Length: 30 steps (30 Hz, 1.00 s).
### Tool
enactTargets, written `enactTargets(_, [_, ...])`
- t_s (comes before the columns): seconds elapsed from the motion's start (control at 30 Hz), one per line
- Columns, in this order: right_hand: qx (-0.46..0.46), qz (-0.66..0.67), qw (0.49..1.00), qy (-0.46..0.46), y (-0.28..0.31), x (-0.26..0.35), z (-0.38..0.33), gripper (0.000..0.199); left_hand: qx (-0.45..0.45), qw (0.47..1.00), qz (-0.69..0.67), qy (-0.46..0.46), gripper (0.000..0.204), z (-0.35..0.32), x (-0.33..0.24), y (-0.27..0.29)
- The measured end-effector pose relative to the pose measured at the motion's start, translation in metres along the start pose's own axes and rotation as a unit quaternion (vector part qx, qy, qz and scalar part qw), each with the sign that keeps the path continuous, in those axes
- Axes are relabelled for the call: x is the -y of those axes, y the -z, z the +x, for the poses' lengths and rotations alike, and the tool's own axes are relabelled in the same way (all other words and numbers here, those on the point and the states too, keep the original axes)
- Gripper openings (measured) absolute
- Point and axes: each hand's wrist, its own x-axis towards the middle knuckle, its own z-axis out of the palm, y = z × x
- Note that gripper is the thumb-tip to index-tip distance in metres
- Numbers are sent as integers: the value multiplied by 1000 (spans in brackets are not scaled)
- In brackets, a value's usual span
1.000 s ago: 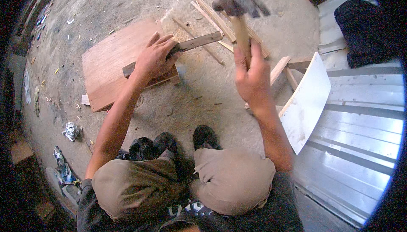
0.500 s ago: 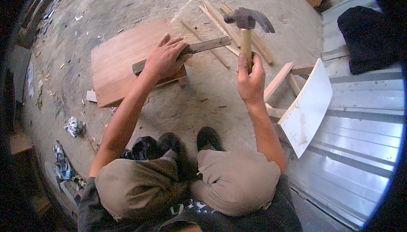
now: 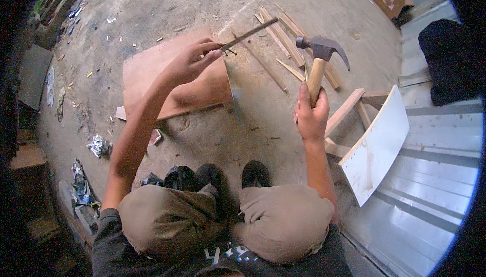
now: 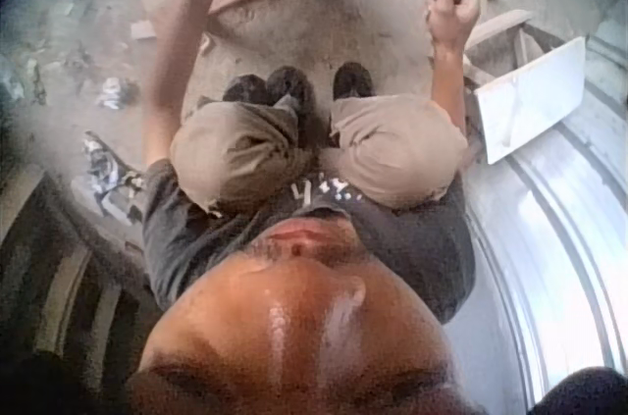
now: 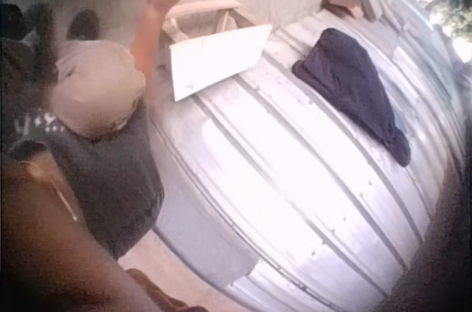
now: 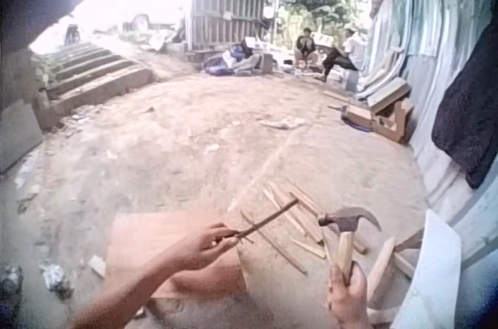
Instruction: The person assembles a small wooden stool by fitting a rectangular frame and a flat wooden seat together. They use a hammer to drive nails into the frame and seat to secure the components.
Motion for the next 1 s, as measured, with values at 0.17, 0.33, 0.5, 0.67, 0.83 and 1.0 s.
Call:
enactTargets(0.17, [10,40,999,-11,-3,38,39,34,29,998,45,-14,36,-1,-2,35])
enactTargets(0.33, [14,-17,1000,-1,24,76,66,36,68,983,163,-53,31,-15,5,70])
enactTargets(0.5, [6,-71,997,-6,27,102,65,36,132,953,272,-25,38,-18,11,69])
enactTargets(0.67, [19,9,997,-79,-1,83,24,33,117,904,402,86,59,-25,0,32])
enactTargets(0.83, [43,54,988,-136,-33,49,-31,31,4,942,333,37,58,-8,-17,20])
enactTargets(1.0, [91,69,980,-162,-44,21,-51,30,-16,966,255,42,39,-4,-2,6])
